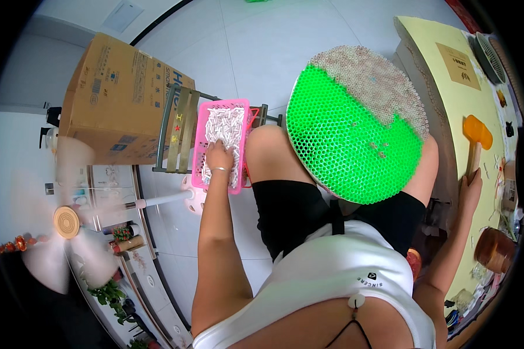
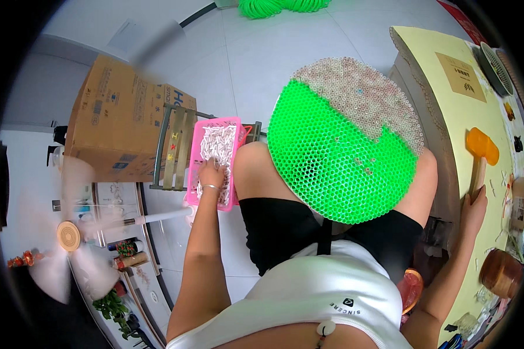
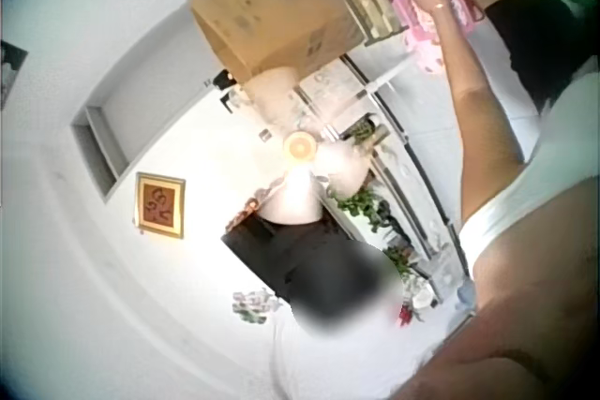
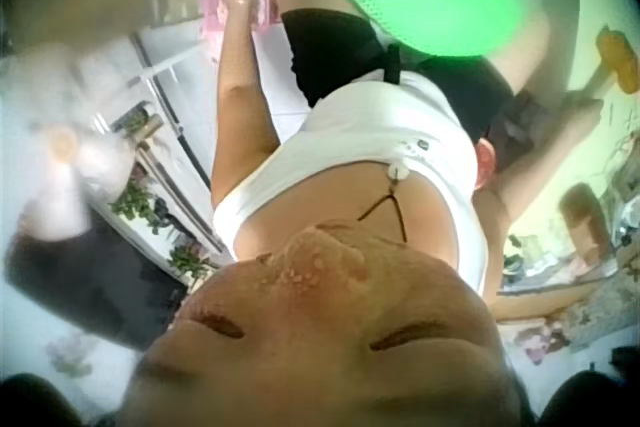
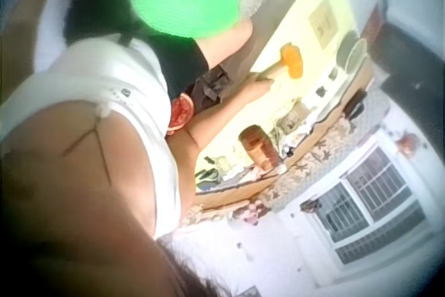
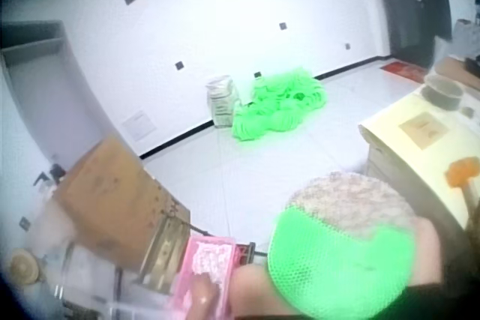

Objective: The person places small white pegs into a green pegboard resting on their lap and uses a yellow mallet to tap them into place. They periodically adjust the pegboard and continue inserting and securing the pegs.

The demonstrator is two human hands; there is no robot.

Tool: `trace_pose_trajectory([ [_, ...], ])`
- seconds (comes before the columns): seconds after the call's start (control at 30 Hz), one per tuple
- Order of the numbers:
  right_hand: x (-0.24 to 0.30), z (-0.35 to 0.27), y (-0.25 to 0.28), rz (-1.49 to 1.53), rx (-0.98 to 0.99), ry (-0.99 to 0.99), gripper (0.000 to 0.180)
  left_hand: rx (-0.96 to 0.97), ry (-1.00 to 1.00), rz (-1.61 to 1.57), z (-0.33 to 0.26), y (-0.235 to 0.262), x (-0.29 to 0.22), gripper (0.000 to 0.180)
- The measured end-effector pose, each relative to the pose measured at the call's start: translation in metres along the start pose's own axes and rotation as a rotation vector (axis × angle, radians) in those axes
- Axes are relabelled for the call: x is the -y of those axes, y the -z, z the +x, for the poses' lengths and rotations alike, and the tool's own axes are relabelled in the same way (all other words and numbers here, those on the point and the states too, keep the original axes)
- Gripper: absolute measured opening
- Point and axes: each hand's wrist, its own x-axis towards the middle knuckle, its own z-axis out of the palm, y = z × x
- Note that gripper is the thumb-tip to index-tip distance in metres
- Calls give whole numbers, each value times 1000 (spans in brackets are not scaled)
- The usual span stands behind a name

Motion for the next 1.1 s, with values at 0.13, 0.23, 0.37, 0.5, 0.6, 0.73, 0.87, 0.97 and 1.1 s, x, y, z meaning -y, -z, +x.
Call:
trace_pose_trajectory([
  [0.13, 3, 1, -3, -59, -55, 38, 56, -222, -75, -74, 22, -47, 2, 67],
  [0.23, 2, -1, 2, -80, -97, 42, 51, -21, 84, -105, 30, -43, -31, 61],
  [0.37, 9, -3, 3, -70, -107, 50, 50, -41, 106, -46, 39, -61, -23, 46],
  [0.5, 27, -9, 9, -75, -93, -6, 50, -44, -34, -71, 44, -66, 3, 39],
  [0.6, 42, -12, 15, -29, -68, -33, 50, -149, -47, -176, 44, -66, 35, 39],
  [0.73, 28, -12, 12, -16, -89, -29, 51, -107, 193, -739, 31, -42, 46, 32],
  [0.87, 12, -13, 0, 48, -118, -13, 50, 58, 387, -1476, 15, -6, 59, 16],
  [0.97, 22, -13, 3, 40, -74, -34, 50, 121, 377, -1661, 11, 17, 63, 17],
  [1.1, -1, -6, -1, -14, -112, 8, 48, 187, 139, -1716, -10, 99, -6, 17],
])
